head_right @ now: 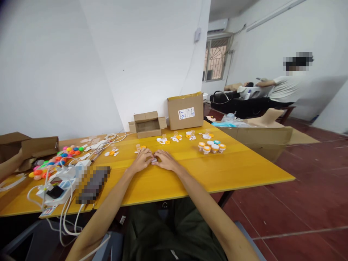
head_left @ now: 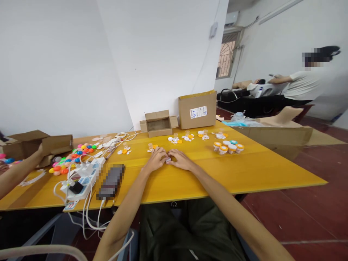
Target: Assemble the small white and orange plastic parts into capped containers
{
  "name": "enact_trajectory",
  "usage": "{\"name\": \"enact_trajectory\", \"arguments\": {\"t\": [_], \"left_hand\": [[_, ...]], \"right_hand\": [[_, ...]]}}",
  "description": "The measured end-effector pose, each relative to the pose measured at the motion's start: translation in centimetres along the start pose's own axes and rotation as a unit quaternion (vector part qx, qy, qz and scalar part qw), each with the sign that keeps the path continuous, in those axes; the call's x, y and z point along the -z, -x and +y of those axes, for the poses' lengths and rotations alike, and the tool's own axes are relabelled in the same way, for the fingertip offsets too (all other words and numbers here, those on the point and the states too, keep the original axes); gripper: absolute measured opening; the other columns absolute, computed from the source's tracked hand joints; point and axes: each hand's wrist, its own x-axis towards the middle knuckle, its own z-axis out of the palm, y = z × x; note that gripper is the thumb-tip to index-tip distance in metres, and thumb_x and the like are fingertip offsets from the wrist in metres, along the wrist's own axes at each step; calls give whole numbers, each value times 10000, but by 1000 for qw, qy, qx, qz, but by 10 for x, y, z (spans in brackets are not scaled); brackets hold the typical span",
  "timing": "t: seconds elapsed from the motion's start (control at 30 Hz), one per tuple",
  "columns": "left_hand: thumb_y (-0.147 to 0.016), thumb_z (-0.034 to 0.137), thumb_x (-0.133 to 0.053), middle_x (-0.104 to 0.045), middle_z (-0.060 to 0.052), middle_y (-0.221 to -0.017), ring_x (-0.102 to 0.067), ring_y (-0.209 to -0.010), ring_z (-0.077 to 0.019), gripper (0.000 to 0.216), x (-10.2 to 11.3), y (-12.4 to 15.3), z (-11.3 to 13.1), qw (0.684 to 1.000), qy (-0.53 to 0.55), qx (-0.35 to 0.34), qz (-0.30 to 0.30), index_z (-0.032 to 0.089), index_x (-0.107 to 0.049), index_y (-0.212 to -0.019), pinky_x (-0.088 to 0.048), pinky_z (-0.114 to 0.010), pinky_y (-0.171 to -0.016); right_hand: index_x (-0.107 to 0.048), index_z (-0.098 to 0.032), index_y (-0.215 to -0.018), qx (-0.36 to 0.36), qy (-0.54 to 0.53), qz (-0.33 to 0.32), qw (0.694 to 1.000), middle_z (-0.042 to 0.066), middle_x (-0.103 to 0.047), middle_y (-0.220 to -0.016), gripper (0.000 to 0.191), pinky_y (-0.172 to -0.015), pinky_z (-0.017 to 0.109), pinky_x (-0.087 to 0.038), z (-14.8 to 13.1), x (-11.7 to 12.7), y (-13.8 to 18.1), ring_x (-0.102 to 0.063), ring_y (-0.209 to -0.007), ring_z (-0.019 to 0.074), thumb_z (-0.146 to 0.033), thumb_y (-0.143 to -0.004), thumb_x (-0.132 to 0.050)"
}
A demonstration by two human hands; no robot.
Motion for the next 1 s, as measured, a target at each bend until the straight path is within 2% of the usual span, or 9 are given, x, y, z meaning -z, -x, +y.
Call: {"name": "enact_trajectory", "arguments": {"t": [0.5, 1.0], "left_hand": [[-912, 283, -561, -601, -50, -948, -482, -979, -234, 168, 3, 0, 3, 1000, -16, -15, -20, 268, -721, -860, -363, -413, -969], [-918, 253, -551, -619, -49, -948, -496, -958, -221, 172, 3, 0, 5, 999, -28, -30, -16, 249, -718, -876, -378, -394, -939]], "right_hand": [[-643, -245, -930, 6, -4, -1, 1000, 50, -647, -1011, 142, -861, 371, -469, -3, 2, 0, -596, -975, 230, -348, -842, -685], [-650, -236, -934, 6, 0, -1, 1000, 48, -641, -995, 159, -859, 354, -461, 0, 1, 0, -591, -968, 223, -361, -843, -687]]}}
